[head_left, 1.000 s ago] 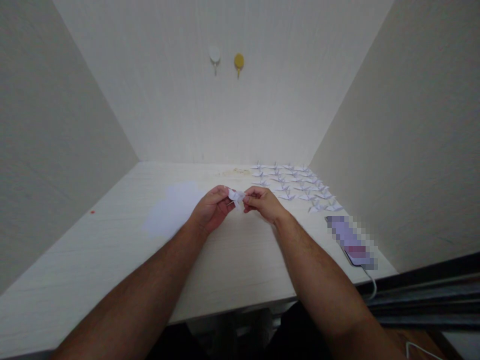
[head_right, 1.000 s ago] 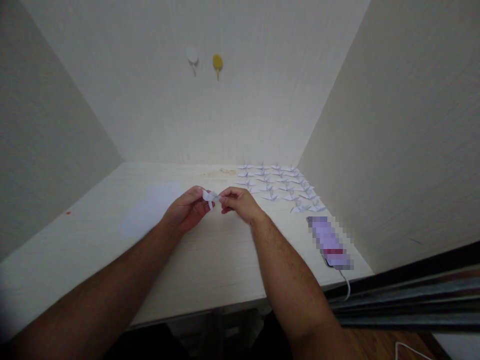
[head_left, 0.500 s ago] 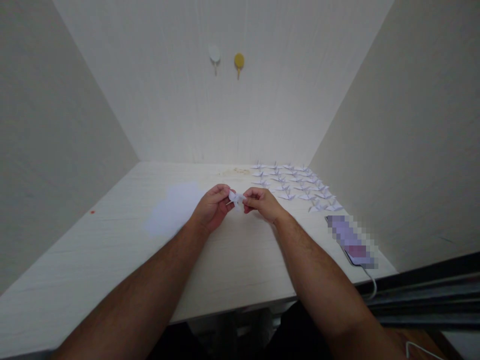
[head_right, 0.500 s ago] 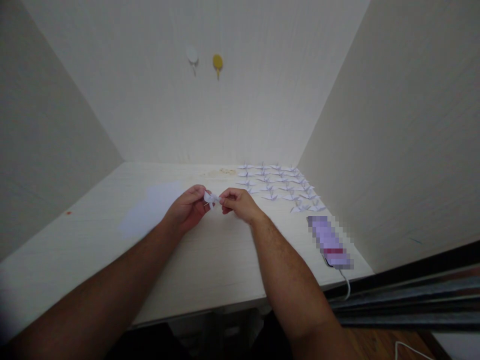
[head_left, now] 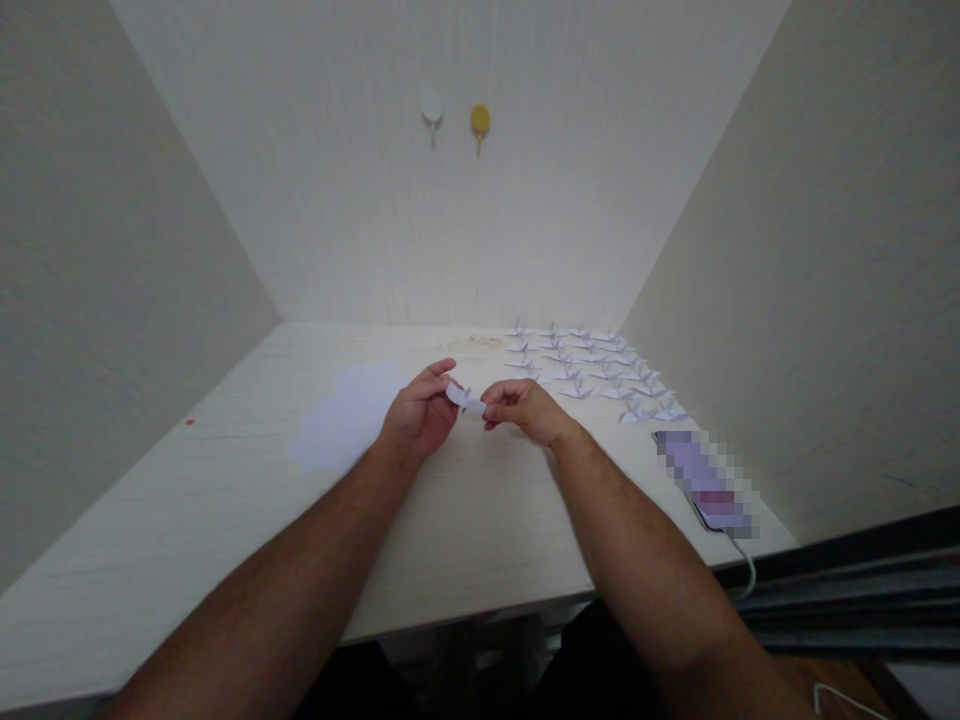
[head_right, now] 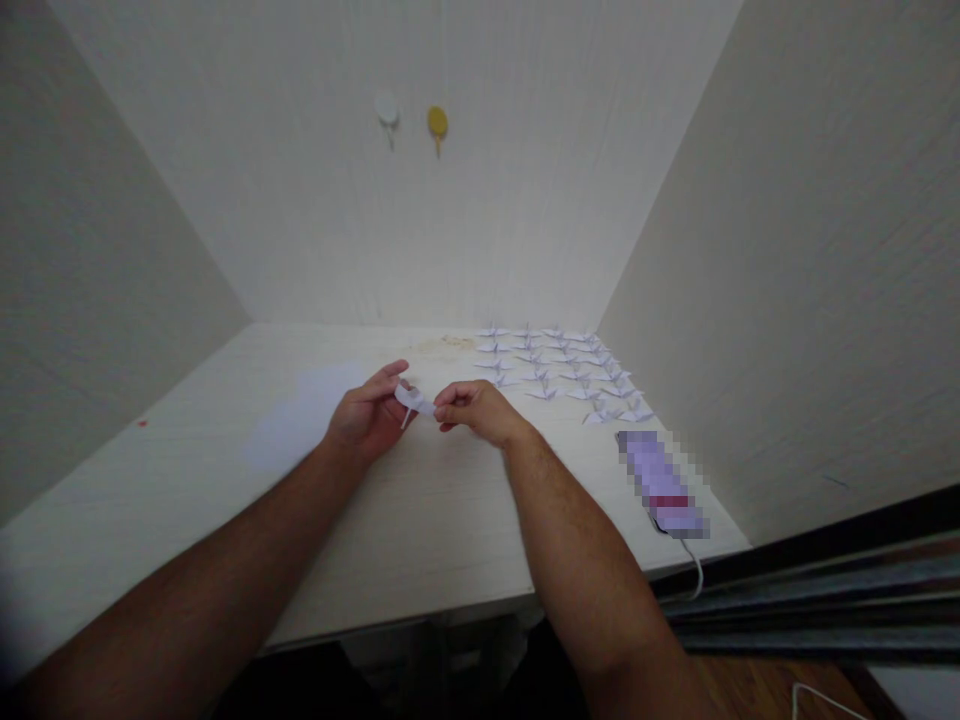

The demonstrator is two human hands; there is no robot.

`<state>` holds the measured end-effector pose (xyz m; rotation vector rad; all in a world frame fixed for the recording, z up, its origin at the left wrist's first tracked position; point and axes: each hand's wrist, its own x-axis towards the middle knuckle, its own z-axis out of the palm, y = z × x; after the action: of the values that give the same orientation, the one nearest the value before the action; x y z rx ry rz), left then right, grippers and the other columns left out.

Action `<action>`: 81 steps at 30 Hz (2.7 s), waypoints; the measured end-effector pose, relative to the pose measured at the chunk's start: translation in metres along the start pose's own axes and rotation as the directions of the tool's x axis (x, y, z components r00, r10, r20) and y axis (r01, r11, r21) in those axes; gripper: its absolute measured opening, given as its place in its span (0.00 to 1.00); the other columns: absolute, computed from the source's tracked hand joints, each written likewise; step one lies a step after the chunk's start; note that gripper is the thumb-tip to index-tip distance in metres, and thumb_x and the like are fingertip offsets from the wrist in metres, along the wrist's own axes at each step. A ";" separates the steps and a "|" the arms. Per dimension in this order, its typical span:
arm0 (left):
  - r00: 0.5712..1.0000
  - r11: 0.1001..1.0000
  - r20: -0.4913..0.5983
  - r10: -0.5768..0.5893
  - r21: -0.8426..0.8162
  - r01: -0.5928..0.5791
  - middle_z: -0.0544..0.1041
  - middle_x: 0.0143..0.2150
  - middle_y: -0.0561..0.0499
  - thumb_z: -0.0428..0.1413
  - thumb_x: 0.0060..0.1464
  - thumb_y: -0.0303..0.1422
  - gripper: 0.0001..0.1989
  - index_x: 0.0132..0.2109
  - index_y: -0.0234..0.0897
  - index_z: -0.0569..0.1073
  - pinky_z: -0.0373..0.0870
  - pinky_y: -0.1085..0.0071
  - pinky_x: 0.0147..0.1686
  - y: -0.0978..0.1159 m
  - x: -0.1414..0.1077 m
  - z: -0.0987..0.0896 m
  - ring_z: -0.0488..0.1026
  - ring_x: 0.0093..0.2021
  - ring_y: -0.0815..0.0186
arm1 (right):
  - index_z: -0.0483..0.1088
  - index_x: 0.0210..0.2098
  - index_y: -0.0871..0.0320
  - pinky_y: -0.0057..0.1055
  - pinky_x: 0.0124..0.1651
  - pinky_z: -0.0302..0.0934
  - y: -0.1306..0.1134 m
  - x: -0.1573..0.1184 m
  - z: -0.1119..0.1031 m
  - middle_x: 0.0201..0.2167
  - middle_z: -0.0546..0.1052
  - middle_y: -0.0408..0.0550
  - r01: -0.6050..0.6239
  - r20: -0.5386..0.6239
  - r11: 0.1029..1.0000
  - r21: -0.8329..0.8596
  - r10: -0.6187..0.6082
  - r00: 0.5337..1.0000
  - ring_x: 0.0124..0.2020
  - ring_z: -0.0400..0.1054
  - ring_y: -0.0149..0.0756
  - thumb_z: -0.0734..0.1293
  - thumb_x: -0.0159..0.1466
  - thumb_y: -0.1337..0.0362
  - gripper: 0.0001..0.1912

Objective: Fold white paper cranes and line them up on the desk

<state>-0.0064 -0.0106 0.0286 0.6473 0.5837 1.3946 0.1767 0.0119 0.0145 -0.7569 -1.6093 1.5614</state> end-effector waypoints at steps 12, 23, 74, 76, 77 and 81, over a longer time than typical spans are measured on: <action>0.960 0.847 0.084 0.269 0.454 -0.277 0.75 0.26 0.54 0.62 0.41 0.27 0.16 0.41 0.36 0.74 0.58 0.75 0.25 -0.003 0.009 -0.005 0.65 0.23 0.72 | 0.77 0.39 0.56 0.31 0.44 0.64 0.000 0.005 0.001 0.38 0.78 0.46 0.069 -0.267 0.964 -0.257 -0.139 0.954 0.40 0.70 0.32 0.67 0.49 0.72 0.18; 0.961 0.810 -0.159 0.229 0.578 -0.097 0.66 0.14 0.57 0.60 0.38 0.28 0.12 0.35 0.33 0.76 0.53 0.73 0.18 -0.010 0.008 -0.004 0.60 0.16 0.72 | 0.77 0.34 0.55 0.27 0.35 0.62 -0.008 -0.003 0.017 0.33 0.75 0.44 0.197 -0.142 0.887 -0.418 -0.278 0.950 0.30 0.65 0.29 0.74 0.49 0.64 0.12; 0.949 0.739 -0.109 0.297 0.655 -0.156 0.76 0.24 0.49 0.61 0.43 0.34 0.07 0.29 0.34 0.75 0.55 0.75 0.18 -0.017 0.017 -0.015 0.63 0.19 0.72 | 0.73 0.29 0.55 0.32 0.34 0.58 0.009 -0.038 -0.008 0.29 0.78 0.51 -0.660 -0.818 0.485 -0.573 -0.296 0.493 0.32 0.70 0.41 0.63 0.58 0.60 0.08; 0.950 0.744 -0.107 0.293 0.649 -0.157 0.76 0.24 0.48 0.61 0.43 0.34 0.07 0.29 0.34 0.76 0.55 0.75 0.18 -0.017 0.018 -0.016 0.63 0.19 0.72 | 0.74 0.29 0.55 0.33 0.34 0.58 0.009 -0.038 -0.008 0.29 0.78 0.52 -0.664 -0.820 0.481 -0.572 -0.296 0.491 0.32 0.70 0.42 0.63 0.58 0.60 0.09; 0.951 0.743 -0.104 0.291 0.650 -0.157 0.76 0.24 0.48 0.61 0.43 0.34 0.07 0.30 0.34 0.76 0.55 0.75 0.18 -0.017 0.018 -0.016 0.63 0.19 0.72 | 0.74 0.29 0.55 0.33 0.34 0.58 0.009 -0.038 -0.008 0.29 0.78 0.52 -0.666 -0.820 0.479 -0.572 -0.295 0.491 0.32 0.70 0.42 0.63 0.58 0.60 0.09; 0.953 0.723 -0.098 0.285 0.675 -0.147 0.76 0.24 0.49 0.60 0.44 0.35 0.08 0.30 0.34 0.76 0.55 0.75 0.18 -0.016 0.017 -0.015 0.63 0.19 0.72 | 0.74 0.30 0.55 0.32 0.34 0.58 0.008 -0.038 -0.006 0.28 0.78 0.50 -0.678 -0.823 0.468 -0.567 -0.289 0.489 0.32 0.70 0.40 0.63 0.59 0.60 0.09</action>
<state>-0.0045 0.0062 0.0064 1.1887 1.2292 1.4725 0.2013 -0.0154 0.0018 -2.0300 -1.3610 0.0680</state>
